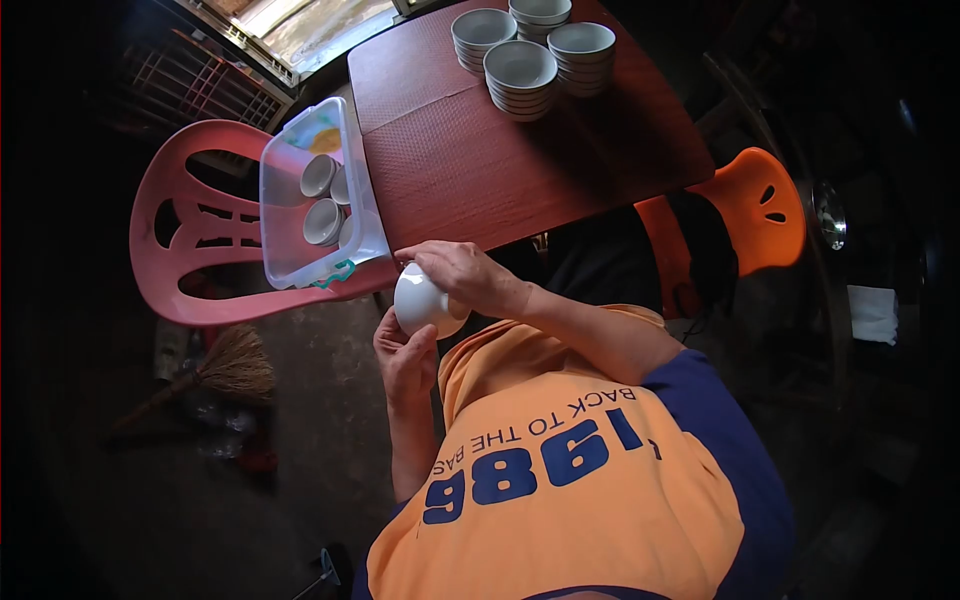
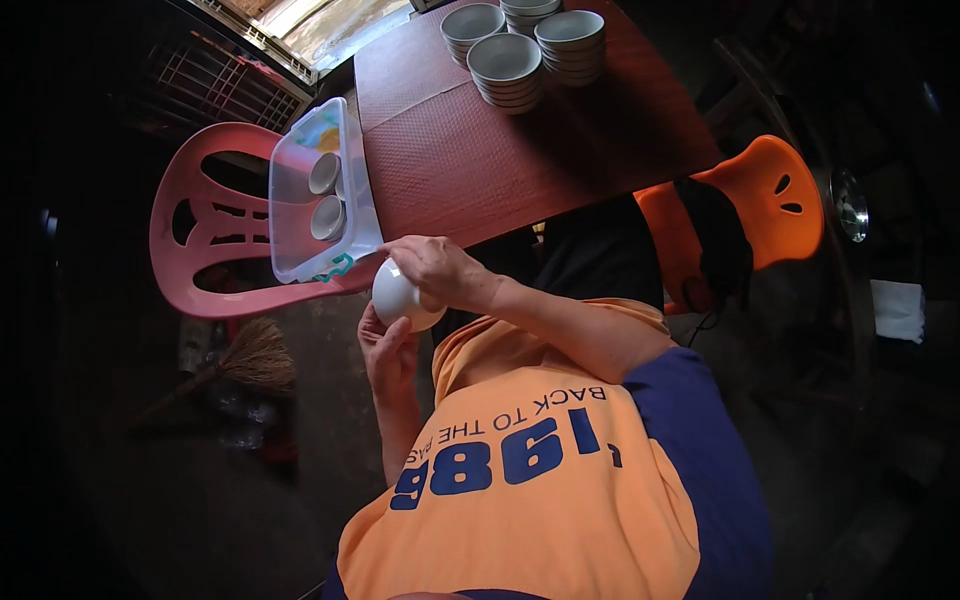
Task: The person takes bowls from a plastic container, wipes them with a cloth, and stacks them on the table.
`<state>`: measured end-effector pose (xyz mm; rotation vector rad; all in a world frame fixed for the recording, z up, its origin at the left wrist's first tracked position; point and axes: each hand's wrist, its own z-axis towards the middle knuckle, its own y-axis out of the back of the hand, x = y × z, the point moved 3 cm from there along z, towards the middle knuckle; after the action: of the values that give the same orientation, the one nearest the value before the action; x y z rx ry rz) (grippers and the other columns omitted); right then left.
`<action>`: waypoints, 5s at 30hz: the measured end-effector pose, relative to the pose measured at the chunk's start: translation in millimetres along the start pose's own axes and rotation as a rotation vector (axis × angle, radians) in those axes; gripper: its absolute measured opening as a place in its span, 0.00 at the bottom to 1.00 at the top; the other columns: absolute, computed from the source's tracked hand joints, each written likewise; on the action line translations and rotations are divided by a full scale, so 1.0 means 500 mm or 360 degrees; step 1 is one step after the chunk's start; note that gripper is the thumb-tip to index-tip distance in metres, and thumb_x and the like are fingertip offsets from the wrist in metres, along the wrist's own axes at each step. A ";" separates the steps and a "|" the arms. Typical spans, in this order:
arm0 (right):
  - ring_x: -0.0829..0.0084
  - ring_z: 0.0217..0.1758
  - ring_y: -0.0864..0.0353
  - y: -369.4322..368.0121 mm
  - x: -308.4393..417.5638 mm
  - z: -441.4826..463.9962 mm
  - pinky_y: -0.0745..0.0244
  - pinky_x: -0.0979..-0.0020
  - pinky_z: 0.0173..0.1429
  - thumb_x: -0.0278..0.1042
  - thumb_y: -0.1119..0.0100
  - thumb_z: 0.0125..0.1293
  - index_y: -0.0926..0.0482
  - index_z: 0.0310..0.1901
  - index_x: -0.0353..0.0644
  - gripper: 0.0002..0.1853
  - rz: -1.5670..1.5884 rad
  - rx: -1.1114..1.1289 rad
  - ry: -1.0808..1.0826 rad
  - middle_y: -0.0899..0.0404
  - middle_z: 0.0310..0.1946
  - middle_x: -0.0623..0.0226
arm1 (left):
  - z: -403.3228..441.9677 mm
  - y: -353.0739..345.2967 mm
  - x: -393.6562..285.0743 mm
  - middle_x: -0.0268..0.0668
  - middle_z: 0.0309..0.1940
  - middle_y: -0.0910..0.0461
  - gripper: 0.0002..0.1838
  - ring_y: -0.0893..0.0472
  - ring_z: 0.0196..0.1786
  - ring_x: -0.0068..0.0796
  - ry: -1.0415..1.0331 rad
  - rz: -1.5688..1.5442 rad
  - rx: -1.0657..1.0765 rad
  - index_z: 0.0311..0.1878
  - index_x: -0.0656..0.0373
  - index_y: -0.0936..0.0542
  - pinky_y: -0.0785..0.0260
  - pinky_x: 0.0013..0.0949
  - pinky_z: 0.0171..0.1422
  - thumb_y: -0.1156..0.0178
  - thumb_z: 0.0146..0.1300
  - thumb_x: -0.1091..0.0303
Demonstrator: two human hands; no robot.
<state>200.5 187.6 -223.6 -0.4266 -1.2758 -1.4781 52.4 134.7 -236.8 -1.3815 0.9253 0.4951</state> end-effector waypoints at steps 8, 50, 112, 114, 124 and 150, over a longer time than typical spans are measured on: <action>0.59 0.61 0.28 0.001 0.099 -0.010 0.42 0.54 0.69 0.35 0.51 0.66 0.24 0.52 0.37 0.16 -0.0437 -0.0207 0.0421 0.24 0.53 0.58 | -0.003 0.015 0.005 0.40 0.44 0.21 0.18 0.21 0.46 0.25 -0.0087 0.0233 0.0049 0.49 0.69 0.26 0.27 0.29 0.51 0.37 0.54 0.79; 0.58 0.66 0.33 -0.045 0.109 -0.041 0.60 0.51 0.76 0.34 0.47 0.58 0.22 0.49 0.40 0.17 -0.0555 -0.0255 0.0605 0.24 0.52 0.60 | 0.001 -0.026 -0.015 0.33 0.43 0.22 0.16 0.23 0.45 0.17 -0.0074 0.0764 0.0114 0.48 0.67 0.25 0.30 0.23 0.48 0.41 0.55 0.82; 0.66 0.23 0.23 -0.019 -0.064 -0.034 0.30 0.68 0.21 0.27 0.44 0.59 0.29 0.42 0.39 0.10 -0.0133 -0.0181 0.0639 0.26 0.23 0.62 | -0.008 -0.026 -0.024 0.33 0.35 0.19 0.14 0.22 0.38 0.17 0.0270 0.0754 0.0148 0.40 0.69 0.21 0.28 0.25 0.44 0.39 0.46 0.81; 0.65 0.26 0.22 -0.020 -0.052 -0.032 0.25 0.66 0.27 0.26 0.45 0.60 0.28 0.41 0.39 0.08 -0.0315 -0.0173 0.0733 0.26 0.22 0.63 | -0.002 -0.020 -0.022 0.33 0.35 0.19 0.15 0.22 0.38 0.17 0.0284 0.0802 0.0161 0.40 0.69 0.21 0.28 0.24 0.45 0.39 0.45 0.81; 0.77 0.29 0.25 -0.048 -0.043 -0.040 0.27 0.71 0.36 0.44 0.55 0.70 0.26 0.34 0.41 0.15 0.2170 0.0039 -0.1014 0.24 0.26 0.70 | -0.008 -0.011 -0.014 0.36 0.35 0.19 0.16 0.21 0.38 0.20 0.0093 0.0539 0.0168 0.41 0.69 0.21 0.28 0.24 0.45 0.36 0.44 0.81; 0.63 0.46 0.20 0.017 -0.018 -0.009 0.25 0.70 0.49 0.44 0.52 0.66 0.24 0.44 0.36 0.18 0.0444 -0.0346 0.0133 0.21 0.42 0.57 | 0.011 -0.024 0.021 0.35 0.45 0.24 0.15 0.25 0.49 0.21 -0.0107 0.0325 0.0162 0.54 0.65 0.29 0.32 0.25 0.56 0.43 0.64 0.77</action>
<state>212.7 189.5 -228.2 -0.6519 -0.9503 -1.3839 69.1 135.6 -238.0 -1.1779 1.0280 0.6359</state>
